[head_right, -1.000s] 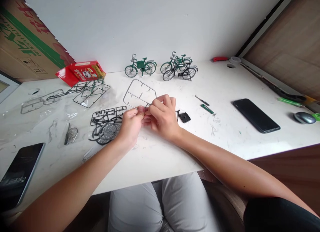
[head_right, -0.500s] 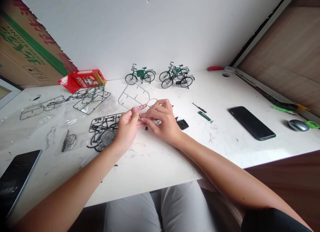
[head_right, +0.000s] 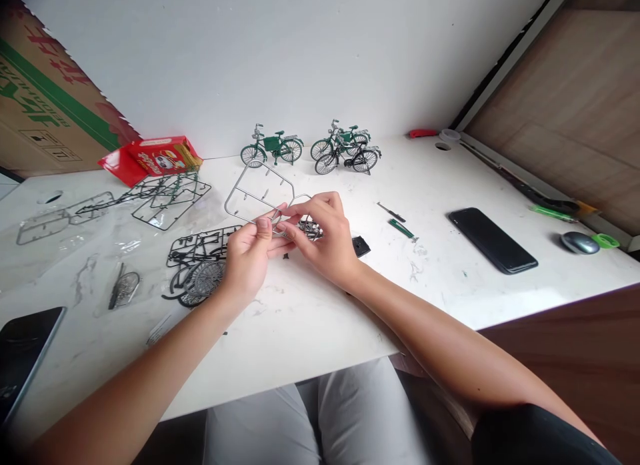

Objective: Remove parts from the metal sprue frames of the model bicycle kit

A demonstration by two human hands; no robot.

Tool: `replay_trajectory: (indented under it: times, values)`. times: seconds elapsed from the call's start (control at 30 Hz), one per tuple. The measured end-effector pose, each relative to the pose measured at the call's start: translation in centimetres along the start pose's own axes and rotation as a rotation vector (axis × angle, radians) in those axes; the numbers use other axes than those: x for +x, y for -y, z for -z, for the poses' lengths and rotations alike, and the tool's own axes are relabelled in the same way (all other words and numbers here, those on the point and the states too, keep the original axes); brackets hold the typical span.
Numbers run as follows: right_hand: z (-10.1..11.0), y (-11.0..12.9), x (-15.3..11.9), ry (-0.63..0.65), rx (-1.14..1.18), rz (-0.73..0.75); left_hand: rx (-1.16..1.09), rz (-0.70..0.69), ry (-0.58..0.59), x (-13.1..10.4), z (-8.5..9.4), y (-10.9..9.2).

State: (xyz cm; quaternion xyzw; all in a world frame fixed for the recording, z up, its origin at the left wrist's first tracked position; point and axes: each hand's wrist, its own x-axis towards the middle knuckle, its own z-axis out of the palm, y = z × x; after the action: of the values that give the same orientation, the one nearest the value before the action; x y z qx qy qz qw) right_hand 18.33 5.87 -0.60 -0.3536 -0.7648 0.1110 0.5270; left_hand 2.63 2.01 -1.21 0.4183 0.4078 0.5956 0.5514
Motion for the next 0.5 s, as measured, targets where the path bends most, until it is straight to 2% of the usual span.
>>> replay_trajectory:
  times: [0.2, 0.33, 0.5]
  values:
    - [0.12, 0.25, 0.14, 0.132, -0.046, 0.078, -0.014, 0.0, -0.052, 0.14, 0.08, 0.1]
    - [-0.28, 0.47, -0.32, 0.181, -0.117, 0.12, -0.038, -0.02, -0.037, 0.21, 0.05, 0.2]
    - [-0.43, 0.32, -0.37, 0.194, -0.056, 0.073, -0.019, -0.013, -0.029, 0.01, -0.14, 0.07]
